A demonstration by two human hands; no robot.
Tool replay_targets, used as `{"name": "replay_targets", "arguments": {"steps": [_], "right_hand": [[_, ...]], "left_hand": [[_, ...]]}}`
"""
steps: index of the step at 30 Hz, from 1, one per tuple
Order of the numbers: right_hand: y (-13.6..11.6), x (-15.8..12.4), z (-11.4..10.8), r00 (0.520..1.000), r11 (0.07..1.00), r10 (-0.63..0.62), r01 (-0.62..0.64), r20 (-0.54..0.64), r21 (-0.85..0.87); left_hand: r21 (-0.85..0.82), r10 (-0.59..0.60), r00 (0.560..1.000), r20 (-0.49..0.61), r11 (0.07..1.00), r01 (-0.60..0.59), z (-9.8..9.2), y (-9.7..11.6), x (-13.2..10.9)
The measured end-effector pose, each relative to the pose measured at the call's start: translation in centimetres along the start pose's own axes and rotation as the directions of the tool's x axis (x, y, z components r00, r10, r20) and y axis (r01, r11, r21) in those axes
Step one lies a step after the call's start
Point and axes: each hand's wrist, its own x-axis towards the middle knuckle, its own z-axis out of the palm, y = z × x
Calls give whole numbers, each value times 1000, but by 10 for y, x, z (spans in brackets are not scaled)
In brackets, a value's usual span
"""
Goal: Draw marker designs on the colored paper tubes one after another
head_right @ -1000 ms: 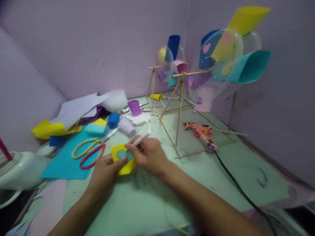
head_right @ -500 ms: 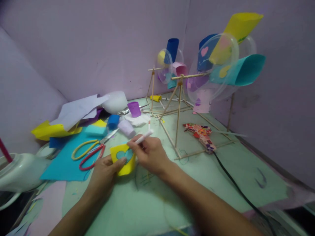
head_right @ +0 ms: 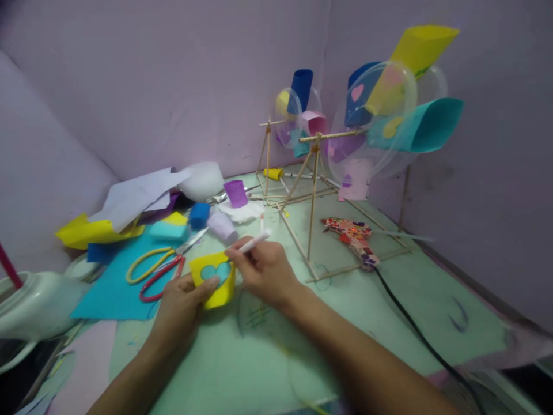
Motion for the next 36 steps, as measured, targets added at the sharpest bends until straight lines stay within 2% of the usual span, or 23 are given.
{"name": "replay_targets", "arguments": {"steps": [12, 28, 36], "right_hand": [[-1, -3, 4, 997, 997, -63, 61, 35, 44], [1, -3, 4, 999, 998, 38, -38, -2, 49], [1, -2, 4, 999, 998, 34, -34, -13, 50]], "left_hand": [[58, 38, 999, -10, 998, -37, 2, 0, 1], [38, 5, 1000, 11, 999, -5, 1, 0, -1], [31, 8, 1000, -23, 1000, -7, 1, 0, -1]]}}
